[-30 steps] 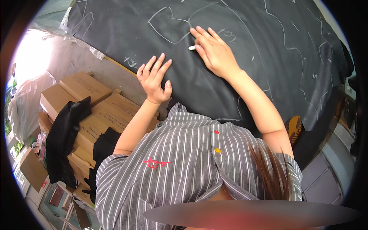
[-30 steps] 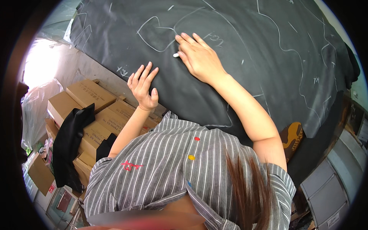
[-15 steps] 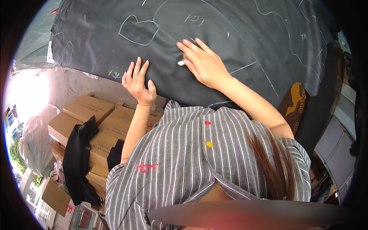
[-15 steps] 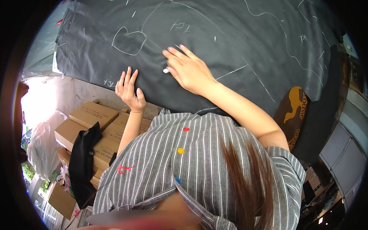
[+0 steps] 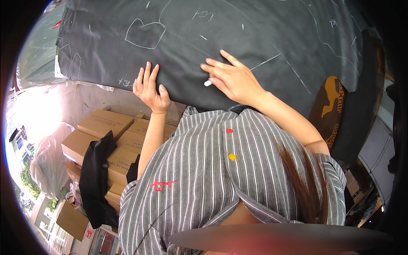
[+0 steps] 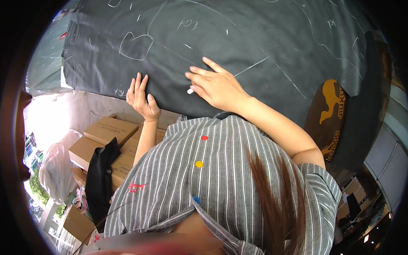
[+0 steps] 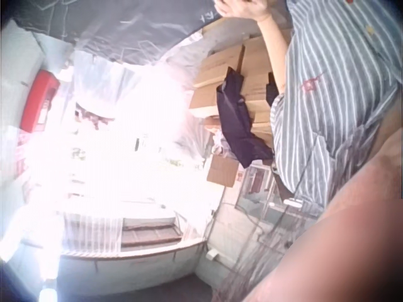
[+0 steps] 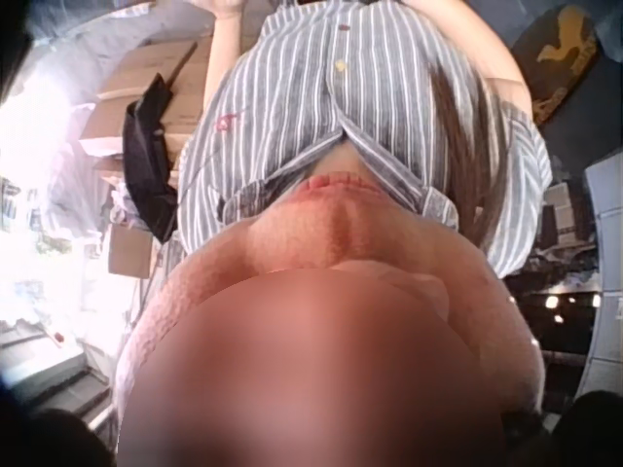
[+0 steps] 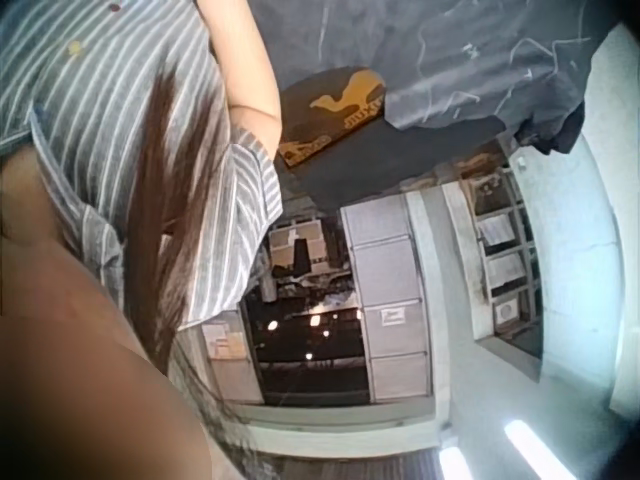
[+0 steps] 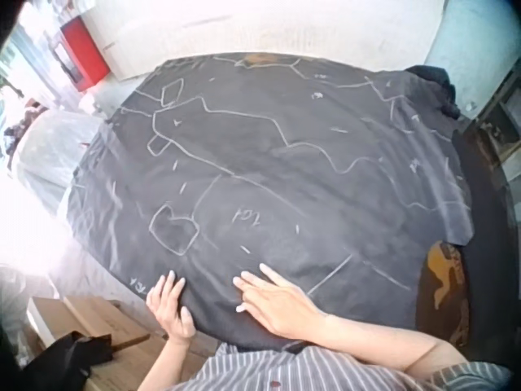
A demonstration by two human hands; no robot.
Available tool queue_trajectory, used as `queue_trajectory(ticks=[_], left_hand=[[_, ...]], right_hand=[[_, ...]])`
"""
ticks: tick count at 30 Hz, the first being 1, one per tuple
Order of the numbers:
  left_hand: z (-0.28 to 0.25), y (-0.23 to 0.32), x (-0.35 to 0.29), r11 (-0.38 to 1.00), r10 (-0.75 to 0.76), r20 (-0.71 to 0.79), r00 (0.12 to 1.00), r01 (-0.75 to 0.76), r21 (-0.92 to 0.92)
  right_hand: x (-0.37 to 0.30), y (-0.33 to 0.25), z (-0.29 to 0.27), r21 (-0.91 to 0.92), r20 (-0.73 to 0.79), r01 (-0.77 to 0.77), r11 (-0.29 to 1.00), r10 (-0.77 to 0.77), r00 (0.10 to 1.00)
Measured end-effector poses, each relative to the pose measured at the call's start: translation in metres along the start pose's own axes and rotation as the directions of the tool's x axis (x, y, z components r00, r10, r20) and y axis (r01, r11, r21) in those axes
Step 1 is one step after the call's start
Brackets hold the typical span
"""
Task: The person marks a large piece of black fabric with a white marker, then folds and stacks it. They retrieve another piece of black fabric from a box, unfold it on the table, and mark it with the white marker.
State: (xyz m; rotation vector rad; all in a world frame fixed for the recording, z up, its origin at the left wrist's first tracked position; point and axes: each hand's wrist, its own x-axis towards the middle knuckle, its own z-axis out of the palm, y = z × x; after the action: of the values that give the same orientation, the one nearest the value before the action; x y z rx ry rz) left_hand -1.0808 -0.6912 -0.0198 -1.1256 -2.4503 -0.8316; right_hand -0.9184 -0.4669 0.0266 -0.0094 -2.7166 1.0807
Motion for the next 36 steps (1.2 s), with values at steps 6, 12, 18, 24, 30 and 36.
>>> queue_trajectory(ticks=[6, 12, 18, 24, 30, 36], left_hand=[[-0.003, 0.002, -0.003, 1.0, -0.009, -0.023, 1.0, 0.009, 0.004], [-0.004, -0.001, -0.002, 1.0, 0.004, -0.004, 1.0, -0.004, -0.003], [-0.004, -0.006, -0.004, 1.0, 0.012, 0.005, 1.0, -0.012, 0.009], [-0.003, -0.007, -0.004, 1.0, 0.002, -0.005, 1.0, -0.002, -0.014], [-0.003, -0.006, -0.004, 1.0, 0.004, 0.01, 1.0, -0.004, 0.003], [-0.006, -0.004, -0.004, 1.0, -0.016, 0.037, 0.999, 0.017, -0.019]], right_hand=[[0.004, 0.022, -0.05, 0.317, -0.273, -0.461, 0.829, 0.545, 0.793], [0.025, 0.035, -0.031, 0.106, -0.346, -0.309, 0.945, 0.326, 0.88], [0.029, 0.024, -0.02, 0.17, -0.31, -0.262, 0.95, 0.303, 0.901], [0.045, 0.008, 0.012, 0.09, -0.328, -0.18, 0.979, 0.2, 0.923], [0.042, 0.009, 0.009, 0.087, -0.296, -0.155, 0.984, 0.174, 0.939], [0.007, 0.046, -0.045, 0.66, -0.4, -0.29, 0.693, 0.651, 0.646]])
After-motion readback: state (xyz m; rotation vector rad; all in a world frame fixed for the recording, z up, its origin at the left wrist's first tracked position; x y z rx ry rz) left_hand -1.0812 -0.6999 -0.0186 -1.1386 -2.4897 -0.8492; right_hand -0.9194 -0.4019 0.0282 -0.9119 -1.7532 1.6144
